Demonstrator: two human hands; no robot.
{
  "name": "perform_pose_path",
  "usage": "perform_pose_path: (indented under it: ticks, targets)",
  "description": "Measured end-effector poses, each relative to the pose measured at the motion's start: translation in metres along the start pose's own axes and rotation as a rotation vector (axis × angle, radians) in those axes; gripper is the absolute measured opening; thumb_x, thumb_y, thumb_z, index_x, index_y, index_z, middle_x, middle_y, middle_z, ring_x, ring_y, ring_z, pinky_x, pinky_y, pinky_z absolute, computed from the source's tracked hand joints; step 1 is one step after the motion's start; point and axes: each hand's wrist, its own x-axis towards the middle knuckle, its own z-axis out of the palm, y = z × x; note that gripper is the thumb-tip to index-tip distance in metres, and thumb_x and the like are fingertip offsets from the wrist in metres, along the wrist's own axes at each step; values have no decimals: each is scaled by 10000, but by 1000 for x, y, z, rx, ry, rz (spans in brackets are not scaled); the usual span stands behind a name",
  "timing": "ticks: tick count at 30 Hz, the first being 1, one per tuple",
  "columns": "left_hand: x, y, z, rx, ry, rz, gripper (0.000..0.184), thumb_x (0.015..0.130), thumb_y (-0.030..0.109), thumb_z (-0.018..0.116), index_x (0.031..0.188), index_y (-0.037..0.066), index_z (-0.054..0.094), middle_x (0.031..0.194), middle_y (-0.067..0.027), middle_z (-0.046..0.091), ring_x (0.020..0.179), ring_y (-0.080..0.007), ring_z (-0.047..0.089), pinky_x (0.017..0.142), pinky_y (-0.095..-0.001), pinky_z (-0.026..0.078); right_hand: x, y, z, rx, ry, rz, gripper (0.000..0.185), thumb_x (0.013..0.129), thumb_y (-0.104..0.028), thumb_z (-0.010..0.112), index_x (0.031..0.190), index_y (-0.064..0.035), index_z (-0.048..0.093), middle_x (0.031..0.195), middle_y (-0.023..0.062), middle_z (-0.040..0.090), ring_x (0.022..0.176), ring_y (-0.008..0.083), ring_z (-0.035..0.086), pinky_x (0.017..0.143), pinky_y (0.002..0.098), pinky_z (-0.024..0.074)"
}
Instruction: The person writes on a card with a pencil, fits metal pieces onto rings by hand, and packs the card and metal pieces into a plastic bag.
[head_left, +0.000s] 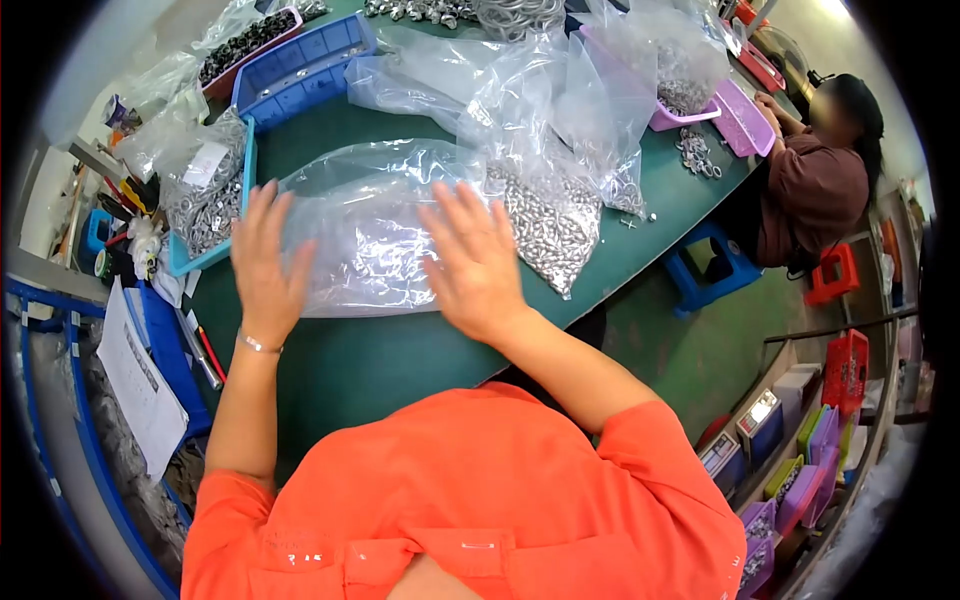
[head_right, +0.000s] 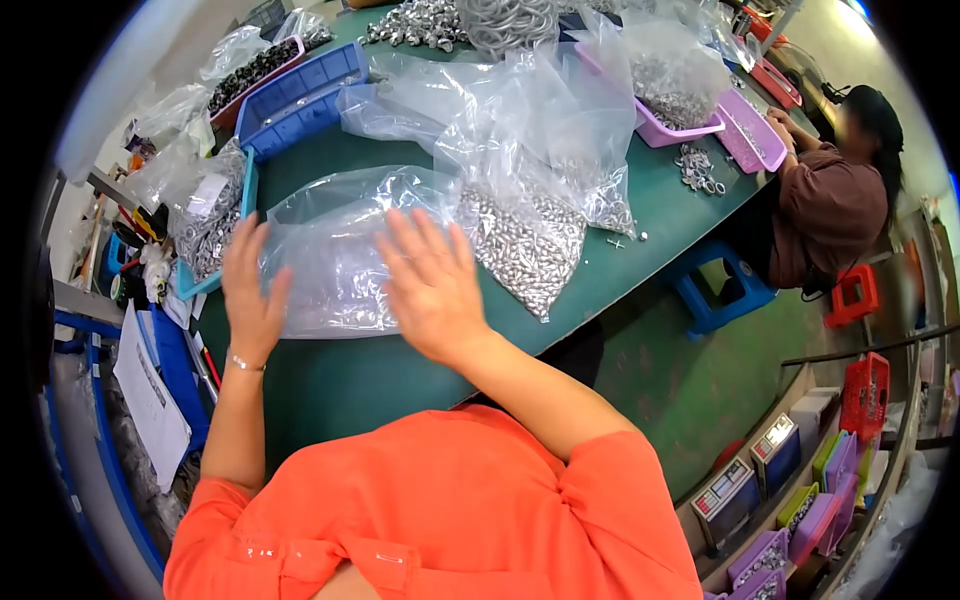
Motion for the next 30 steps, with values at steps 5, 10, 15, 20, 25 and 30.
perform_pose_path:
  ticks: [5, 10, 15, 20, 25, 30]
  targets:
    - [-14, 3, 65, 139, -411, 12, 554, 824, 380, 534, 1314, 158, 400, 1398, -129, 313, 1302, -316, 261, 1028, -527, 171, -15, 14, 49, -54, -423, 13, 620, 840, -418, 496, 1320, -49, 359, 1408, 121, 289, 1318, 301, 220, 1066, 458, 146]
    - [-19, -15, 74, -39, -433, -122, 607, 810, 457, 537, 1314, 147, 405, 1387, -172, 310, 1284, -335, 283, 1029, -465, 230, -26, 34, 32, -58, -595, 49, 746, 826, -535, 453, 1337, -10, 316, 1427, 135, 243, 1331, 286, 191, 1082, 405, 127]
    - [-27, -17, 79, 54, -354, -141, 611, 802, 442, 548, 1306, 126, 410, 1365, -173, 340, 1238, -336, 342, 1024, -421, 259, -42, 49, -11, -73, -679, -75, 841, 725, -550, 591, 1297, 16, 350, 1387, 173, 299, 1304, 309, 250, 1059, 420, 200]
    - [-34, -37, 82, -237, -246, -278, 545, 786, 388, 591, 1242, 109, 481, 1298, -169, 431, 1194, -315, 404, 994, -382, 308, -43, 76, -15, 105, -531, -351, 523, 689, -234, 687, 1132, -16, 515, 1240, 146, 484, 1153, 325, 450, 952, 413, 368]
    - [-33, -43, 76, -563, -185, -498, 400, 760, 217, 631, 1102, 21, 558, 1118, -149, 575, 1032, -277, 549, 894, -326, 419, -2, 55, -35, 129, -798, -407, 667, 566, -43, 632, 1209, -57, 452, 1313, 127, 414, 1191, 321, 407, 966, 431, 345]
    - [-42, -50, 88, -558, -95, -434, 300, 752, 181, 614, 1013, 37, 580, 1071, -145, 589, 994, -288, 557, 865, -334, 435, 7, 74, -25, -39, -783, -539, 555, 601, -91, 643, 1142, -90, 517, 1302, 106, 434, 1203, 282, 411, 976, 487, 323]
